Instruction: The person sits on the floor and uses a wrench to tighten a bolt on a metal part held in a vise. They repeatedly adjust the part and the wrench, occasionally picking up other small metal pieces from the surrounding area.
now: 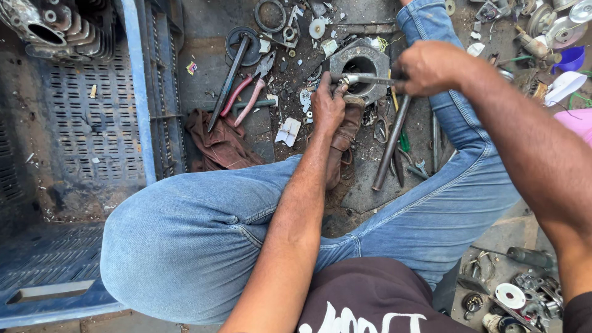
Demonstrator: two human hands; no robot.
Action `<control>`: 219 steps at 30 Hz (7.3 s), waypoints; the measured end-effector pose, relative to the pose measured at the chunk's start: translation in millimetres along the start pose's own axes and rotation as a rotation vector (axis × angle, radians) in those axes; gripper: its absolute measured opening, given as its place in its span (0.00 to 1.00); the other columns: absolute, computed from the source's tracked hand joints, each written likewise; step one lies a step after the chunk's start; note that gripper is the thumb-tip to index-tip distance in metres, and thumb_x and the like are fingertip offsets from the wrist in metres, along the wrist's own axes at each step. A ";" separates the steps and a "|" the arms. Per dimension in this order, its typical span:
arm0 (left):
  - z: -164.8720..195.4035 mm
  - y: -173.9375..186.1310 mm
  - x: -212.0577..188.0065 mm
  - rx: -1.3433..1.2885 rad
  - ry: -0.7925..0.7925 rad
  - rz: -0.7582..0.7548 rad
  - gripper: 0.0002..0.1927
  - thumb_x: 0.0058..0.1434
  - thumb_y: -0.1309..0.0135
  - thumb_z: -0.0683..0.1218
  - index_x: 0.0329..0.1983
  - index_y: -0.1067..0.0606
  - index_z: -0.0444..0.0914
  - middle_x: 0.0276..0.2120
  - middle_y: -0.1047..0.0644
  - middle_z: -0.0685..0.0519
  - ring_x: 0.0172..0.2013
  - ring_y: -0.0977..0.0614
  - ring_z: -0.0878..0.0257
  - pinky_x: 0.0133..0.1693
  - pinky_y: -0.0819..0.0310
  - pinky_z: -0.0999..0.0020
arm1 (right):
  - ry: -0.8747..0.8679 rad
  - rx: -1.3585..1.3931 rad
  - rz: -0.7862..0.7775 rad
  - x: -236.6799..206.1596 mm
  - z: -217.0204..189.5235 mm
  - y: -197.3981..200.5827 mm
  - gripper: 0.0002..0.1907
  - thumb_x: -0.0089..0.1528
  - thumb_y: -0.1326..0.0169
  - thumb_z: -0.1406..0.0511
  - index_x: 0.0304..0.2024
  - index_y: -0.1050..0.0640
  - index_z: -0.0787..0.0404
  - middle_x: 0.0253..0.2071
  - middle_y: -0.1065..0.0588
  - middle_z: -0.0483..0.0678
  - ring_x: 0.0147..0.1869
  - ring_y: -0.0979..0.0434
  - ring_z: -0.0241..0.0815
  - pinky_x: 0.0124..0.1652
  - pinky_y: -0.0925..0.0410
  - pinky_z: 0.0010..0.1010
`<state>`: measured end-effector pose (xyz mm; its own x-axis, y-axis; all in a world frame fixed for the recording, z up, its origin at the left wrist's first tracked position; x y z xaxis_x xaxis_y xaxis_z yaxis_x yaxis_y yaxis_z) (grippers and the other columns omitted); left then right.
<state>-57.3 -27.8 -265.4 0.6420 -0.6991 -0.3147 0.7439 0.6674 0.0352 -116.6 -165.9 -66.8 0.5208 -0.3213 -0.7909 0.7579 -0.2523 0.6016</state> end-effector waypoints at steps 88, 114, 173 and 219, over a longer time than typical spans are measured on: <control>-10.4 3.5 4.3 -0.282 0.019 0.013 0.14 0.59 0.37 0.40 0.49 0.19 0.41 0.43 0.15 0.47 0.44 0.12 0.58 0.44 0.13 0.65 | -0.480 0.770 0.584 -33.2 -44.8 -119.9 0.16 0.67 0.48 0.62 0.57 0.21 0.55 0.32 0.20 0.58 0.32 0.19 0.56 0.34 0.27 0.49; -4.5 7.0 -1.9 -0.128 -0.032 0.100 0.11 0.60 0.36 0.44 0.46 0.17 0.43 0.38 0.14 0.51 0.40 0.12 0.60 0.42 0.16 0.64 | -0.244 0.121 0.235 -14.5 -49.9 -53.3 0.10 0.64 0.52 0.70 0.42 0.19 0.62 0.29 0.21 0.59 0.31 0.17 0.54 0.31 0.24 0.48; -15.2 -3.8 4.3 -0.328 -0.028 -0.038 0.13 0.63 0.40 0.38 0.51 0.19 0.38 0.41 0.15 0.47 0.40 0.14 0.63 0.41 0.14 0.70 | -0.152 1.755 0.846 -93.9 -44.5 -113.7 0.14 0.70 0.46 0.61 0.51 0.20 0.63 0.34 0.20 0.49 0.31 0.21 0.36 0.32 0.27 0.28; -2.2 1.3 0.8 -0.296 0.028 -0.006 0.12 0.61 0.39 0.38 0.49 0.19 0.39 0.41 0.14 0.47 0.41 0.12 0.62 0.40 0.14 0.69 | -0.095 1.087 -0.045 -1.0 -17.0 -73.3 0.18 0.71 0.55 0.58 0.45 0.21 0.65 0.25 0.26 0.45 0.22 0.33 0.34 0.23 0.36 0.30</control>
<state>-56.2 -26.9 -267.6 0.6289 -0.6989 -0.3405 0.6590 0.7116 -0.2435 -165.9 -131.5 -112.1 0.4331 -0.3491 -0.8310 -0.0007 -0.9221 0.3870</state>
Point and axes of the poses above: each hand's wrist, its own x-axis towards the middle knuckle, its own y-axis out of the back of the hand, z = x × y, the point moved 5 cm from there along x, towards the middle knuckle
